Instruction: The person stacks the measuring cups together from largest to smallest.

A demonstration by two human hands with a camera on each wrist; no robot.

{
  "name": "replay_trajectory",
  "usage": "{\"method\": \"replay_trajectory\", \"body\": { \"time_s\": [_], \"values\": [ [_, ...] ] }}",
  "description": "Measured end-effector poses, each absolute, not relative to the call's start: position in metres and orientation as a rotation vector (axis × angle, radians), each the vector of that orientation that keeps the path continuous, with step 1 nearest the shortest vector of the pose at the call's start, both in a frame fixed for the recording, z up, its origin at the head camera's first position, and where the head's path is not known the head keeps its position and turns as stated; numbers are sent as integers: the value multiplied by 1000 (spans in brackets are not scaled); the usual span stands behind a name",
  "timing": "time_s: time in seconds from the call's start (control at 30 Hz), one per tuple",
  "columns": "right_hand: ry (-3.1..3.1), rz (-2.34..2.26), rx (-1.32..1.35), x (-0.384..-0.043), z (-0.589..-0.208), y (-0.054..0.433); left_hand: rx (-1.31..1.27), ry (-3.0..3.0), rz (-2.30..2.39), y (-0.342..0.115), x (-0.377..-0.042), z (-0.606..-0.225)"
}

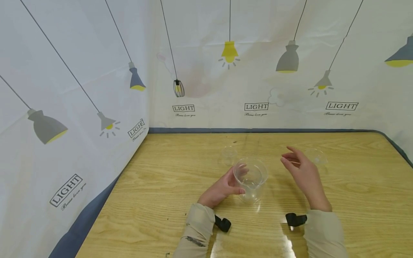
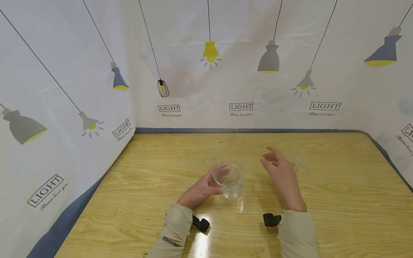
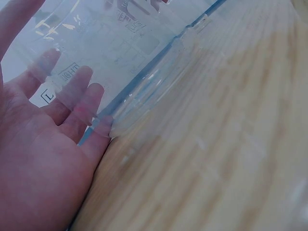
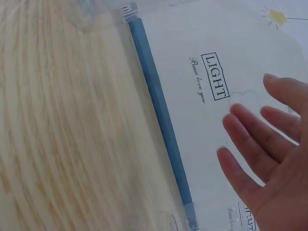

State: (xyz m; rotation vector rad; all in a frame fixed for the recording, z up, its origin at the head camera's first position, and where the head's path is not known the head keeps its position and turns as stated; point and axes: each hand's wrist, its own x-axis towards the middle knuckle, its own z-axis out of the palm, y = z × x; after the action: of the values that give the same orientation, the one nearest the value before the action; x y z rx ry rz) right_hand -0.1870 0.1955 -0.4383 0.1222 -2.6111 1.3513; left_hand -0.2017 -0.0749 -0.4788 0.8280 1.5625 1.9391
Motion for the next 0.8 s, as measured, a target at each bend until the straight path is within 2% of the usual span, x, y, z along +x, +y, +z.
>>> {"method": "replay_trajectory", "body": {
  "time_s": [0.33,0.6,0.8],
  "values": [
    [-2491,1351,-6,-183,-436,199,833,1555,1944,-75,-202,-479],
    [-2374,1371,-334,-181,-432,205,849,1553,1936,-75,-200,-475],
    [-2298,1390,-451,-181,-434,211,842,1556,1937,-76,-200,-475]
  ]
}}
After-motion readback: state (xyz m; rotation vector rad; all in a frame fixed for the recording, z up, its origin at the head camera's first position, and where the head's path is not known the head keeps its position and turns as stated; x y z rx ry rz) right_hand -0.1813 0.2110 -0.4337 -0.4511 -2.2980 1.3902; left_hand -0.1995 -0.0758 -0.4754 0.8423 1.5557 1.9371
